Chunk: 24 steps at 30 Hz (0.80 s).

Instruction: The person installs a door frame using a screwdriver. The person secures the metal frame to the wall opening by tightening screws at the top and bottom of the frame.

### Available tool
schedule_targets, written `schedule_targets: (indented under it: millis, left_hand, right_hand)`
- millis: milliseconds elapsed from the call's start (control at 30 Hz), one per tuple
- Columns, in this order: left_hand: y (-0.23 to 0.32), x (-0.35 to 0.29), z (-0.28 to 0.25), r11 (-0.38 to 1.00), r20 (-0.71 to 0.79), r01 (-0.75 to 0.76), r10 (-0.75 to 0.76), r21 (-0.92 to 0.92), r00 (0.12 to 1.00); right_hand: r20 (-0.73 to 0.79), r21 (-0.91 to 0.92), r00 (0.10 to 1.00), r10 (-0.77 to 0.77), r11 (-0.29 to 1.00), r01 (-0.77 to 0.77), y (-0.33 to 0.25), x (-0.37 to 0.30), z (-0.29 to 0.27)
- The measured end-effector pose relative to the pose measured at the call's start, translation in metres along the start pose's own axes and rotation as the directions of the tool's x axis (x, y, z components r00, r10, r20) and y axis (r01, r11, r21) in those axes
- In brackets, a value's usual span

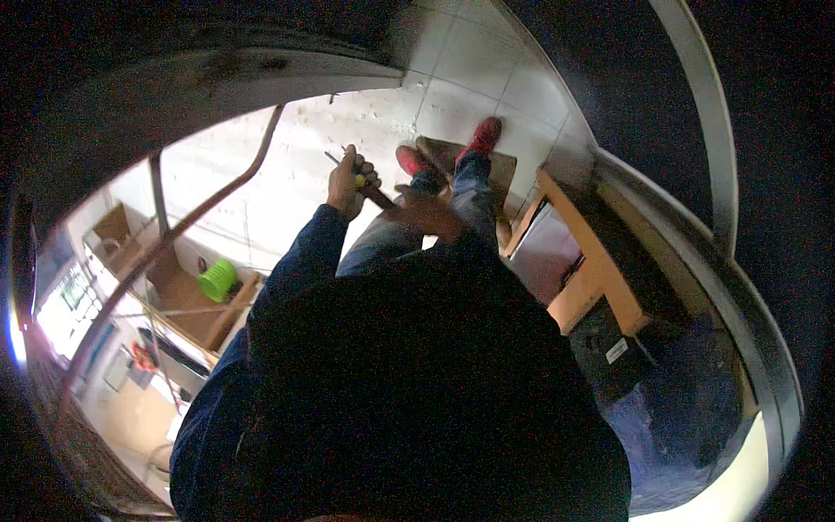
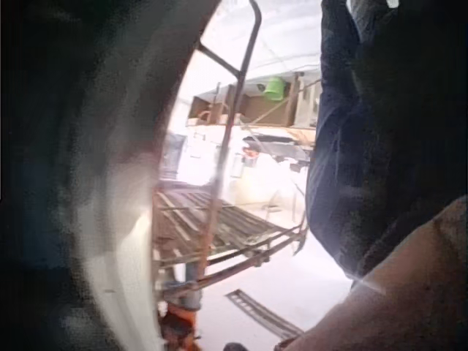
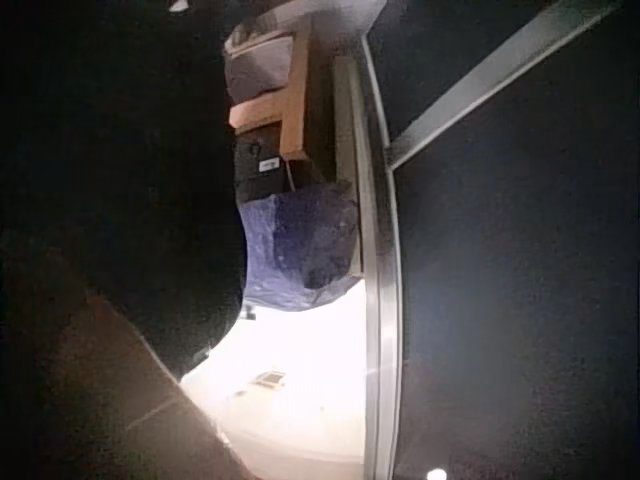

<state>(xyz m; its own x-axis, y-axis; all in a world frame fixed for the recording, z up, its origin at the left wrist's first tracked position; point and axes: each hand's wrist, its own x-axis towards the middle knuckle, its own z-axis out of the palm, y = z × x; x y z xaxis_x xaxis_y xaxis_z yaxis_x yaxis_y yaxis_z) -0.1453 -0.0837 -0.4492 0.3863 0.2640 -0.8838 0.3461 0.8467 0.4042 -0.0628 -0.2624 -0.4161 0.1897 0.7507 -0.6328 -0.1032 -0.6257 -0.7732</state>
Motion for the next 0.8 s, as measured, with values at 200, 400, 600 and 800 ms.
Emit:
schedule_targets:
  millis: [200,400,600,800]
  left_hand:
    - [-0.047,0.065,0.054,0.94,-0.102,0.092,-0.061,0.329,0.993]
    - [-0.077,0.135,0.067,0.892,-0.025,-0.042,0.06,0.45,0.998]
    - [-0.08,0.213,0.05,0.636,-0.092,-0.071,0.219,0.768,0.971]
    - [-0.081,0.291,0.0,-0.162,0.125,-0.092,0.203,0.982,0.971]
  right_hand:
    - [-0.101,0.335,0.99,0.098,0.94,-0.059,0.058,0.006,-0.001]
    - [-0.353,0.124,0.935,0.043,0.992,0.001,0.118,0.034,-0.007]
    - [-0.527,0.486,0.783,0.331,0.873,-0.042,0.166,0.066,0.054]
    - [-0.285,0.72,0.769,0.572,0.658,-0.222,0.22,0.111,0.059]
